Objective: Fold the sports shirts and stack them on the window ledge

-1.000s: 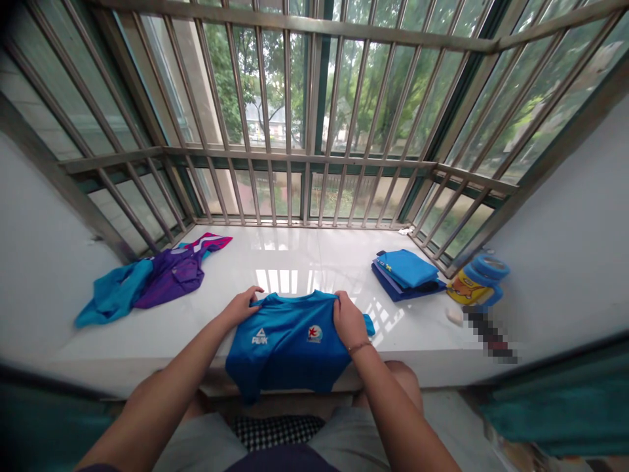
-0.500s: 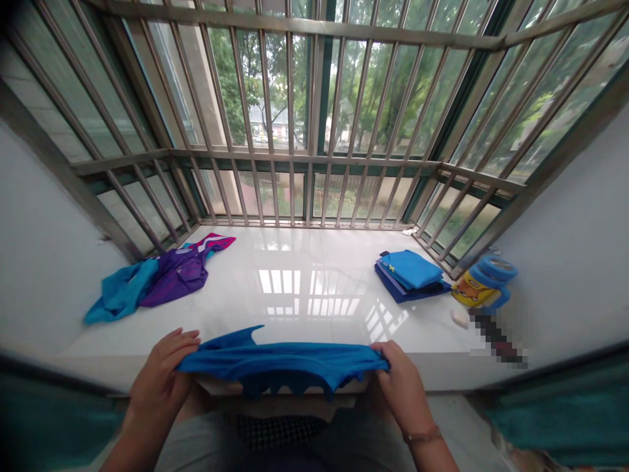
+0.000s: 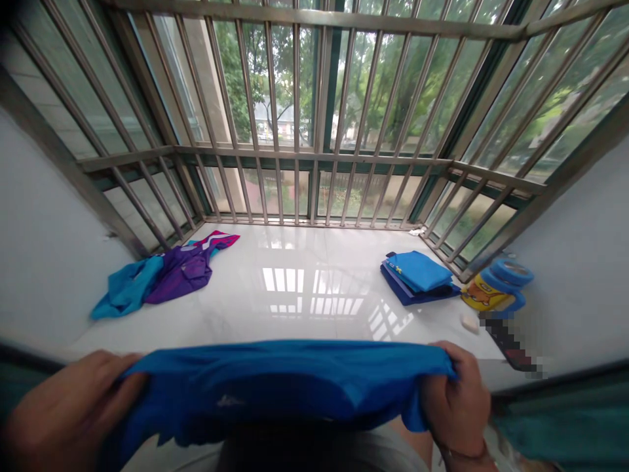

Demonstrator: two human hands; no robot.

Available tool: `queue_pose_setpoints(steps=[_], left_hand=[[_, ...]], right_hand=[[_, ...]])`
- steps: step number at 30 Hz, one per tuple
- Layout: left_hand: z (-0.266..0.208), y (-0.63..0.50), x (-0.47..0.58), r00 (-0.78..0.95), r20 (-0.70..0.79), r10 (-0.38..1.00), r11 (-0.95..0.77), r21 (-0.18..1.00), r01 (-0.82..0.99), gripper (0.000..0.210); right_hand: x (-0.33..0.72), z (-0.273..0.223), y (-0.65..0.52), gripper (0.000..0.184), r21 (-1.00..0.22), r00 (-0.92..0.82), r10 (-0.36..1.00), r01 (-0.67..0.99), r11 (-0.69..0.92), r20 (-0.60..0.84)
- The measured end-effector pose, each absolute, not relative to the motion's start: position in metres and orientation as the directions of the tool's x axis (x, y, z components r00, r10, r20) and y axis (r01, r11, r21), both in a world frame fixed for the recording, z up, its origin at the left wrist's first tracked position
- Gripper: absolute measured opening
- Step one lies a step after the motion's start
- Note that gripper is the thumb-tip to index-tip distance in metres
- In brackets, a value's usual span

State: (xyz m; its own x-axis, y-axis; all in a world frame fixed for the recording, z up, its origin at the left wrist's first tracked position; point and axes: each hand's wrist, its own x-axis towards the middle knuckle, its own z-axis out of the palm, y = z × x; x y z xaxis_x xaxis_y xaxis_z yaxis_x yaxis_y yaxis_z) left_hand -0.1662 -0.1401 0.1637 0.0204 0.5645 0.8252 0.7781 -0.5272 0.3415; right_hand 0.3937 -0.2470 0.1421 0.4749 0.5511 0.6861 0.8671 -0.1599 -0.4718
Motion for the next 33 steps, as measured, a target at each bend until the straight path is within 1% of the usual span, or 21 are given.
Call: queue_pose_setpoints(steps=[1,2,3,4,6,7,8,10,12,14,16,17,19,22,24,26,33], left_hand=[[0.169,-0.118,-0.162,0.121,0.791,0.599,-0.474,0.229,0.850,0.014],[0.176,-0.092,-0.155,0.202,0.723,0.660,-0.415,0.128,0.901,0.026],[0.183,-0.062,-0.144,0.226,0.615,0.756,-0.348,0.085,0.934,0.034],[0.190,-0.030,-0.130,0.254,0.496,0.831,-0.322,0.055,0.945,0.039],[0.201,0.035,-0.099,0.270,0.334,0.903,-0.288,0.002,0.958,0.040],[0.205,0.065,-0.083,0.253,0.298,0.920,-0.264,-0.003,0.965,0.038],[0.205,0.089,-0.068,0.231,0.284,0.931,-0.241,-0.001,0.971,0.037],[0.198,0.122,-0.039,0.194,0.271,0.943,-0.198,-0.011,0.980,0.042],[0.178,0.130,-0.014,0.200,0.259,0.945,-0.206,-0.004,0.978,0.038],[0.146,0.120,0.010,0.261,0.233,0.937,-0.271,0.011,0.963,0.033],[0.106,0.099,0.030,0.338,0.195,0.921,-0.350,0.029,0.936,0.037],[0.085,0.087,0.038,0.364,0.172,0.915,-0.376,0.041,0.926,0.040],[0.046,0.065,0.047,0.405,0.106,0.908,-0.415,0.094,0.905,0.051],[0.005,0.042,0.043,0.398,0.021,0.917,-0.395,0.176,0.902,0.066],[-0.010,0.032,0.033,0.372,0.025,0.928,-0.369,0.200,0.908,0.071],[-0.017,0.023,0.021,0.354,0.050,0.934,-0.356,0.208,0.911,0.074],[-0.025,-0.028,-0.012,0.294,0.081,0.952,-0.304,0.185,0.934,0.074]], right_hand=[[0.401,0.145,-0.228,0.044,-0.439,0.431,0.590,0.887,-0.140,0.683],[0.407,0.150,-0.205,0.044,-0.411,0.380,0.639,0.905,-0.108,0.669],[0.411,0.157,-0.177,0.045,-0.392,0.342,0.681,0.916,-0.087,0.647],[0.414,0.165,-0.146,0.045,-0.374,0.321,0.722,0.923,-0.093,0.613],[0.415,0.184,-0.080,0.043,-0.307,0.310,0.818,0.936,-0.172,0.485],[0.412,0.192,-0.049,0.043,-0.288,0.310,0.840,0.938,-0.194,0.446],[0.408,0.198,-0.021,0.043,-0.273,0.315,0.848,0.938,-0.212,0.427],[0.395,0.201,0.020,0.041,-0.235,0.302,0.868,0.946,-0.222,0.395],[0.375,0.189,0.038,0.044,-0.210,0.279,0.884,0.954,-0.212,0.374],[0.351,0.162,0.035,0.043,-0.187,0.210,0.916,0.970,-0.153,0.342],[0.327,0.125,0.020,0.038,-0.162,0.105,0.952,0.985,-0.060,0.287],[0.317,0.106,0.009,0.039,-0.153,0.060,0.965,0.988,-0.021,0.256],[0.302,0.068,-0.013,0.046,-0.142,0.014,0.984,0.990,0.012,0.177],[0.294,0.023,-0.042,0.061,-0.130,0.029,0.999,0.991,-0.027,0.013],[0.294,0.005,-0.057,0.067,-0.132,0.046,0.998,0.990,-0.049,-0.032],[0.292,-0.004,-0.070,0.071,-0.146,0.046,0.999,0.988,-0.048,-0.021],[0.259,-0.010,-0.118,0.079,-0.188,0.018,0.999,0.982,-0.024,-0.031]])
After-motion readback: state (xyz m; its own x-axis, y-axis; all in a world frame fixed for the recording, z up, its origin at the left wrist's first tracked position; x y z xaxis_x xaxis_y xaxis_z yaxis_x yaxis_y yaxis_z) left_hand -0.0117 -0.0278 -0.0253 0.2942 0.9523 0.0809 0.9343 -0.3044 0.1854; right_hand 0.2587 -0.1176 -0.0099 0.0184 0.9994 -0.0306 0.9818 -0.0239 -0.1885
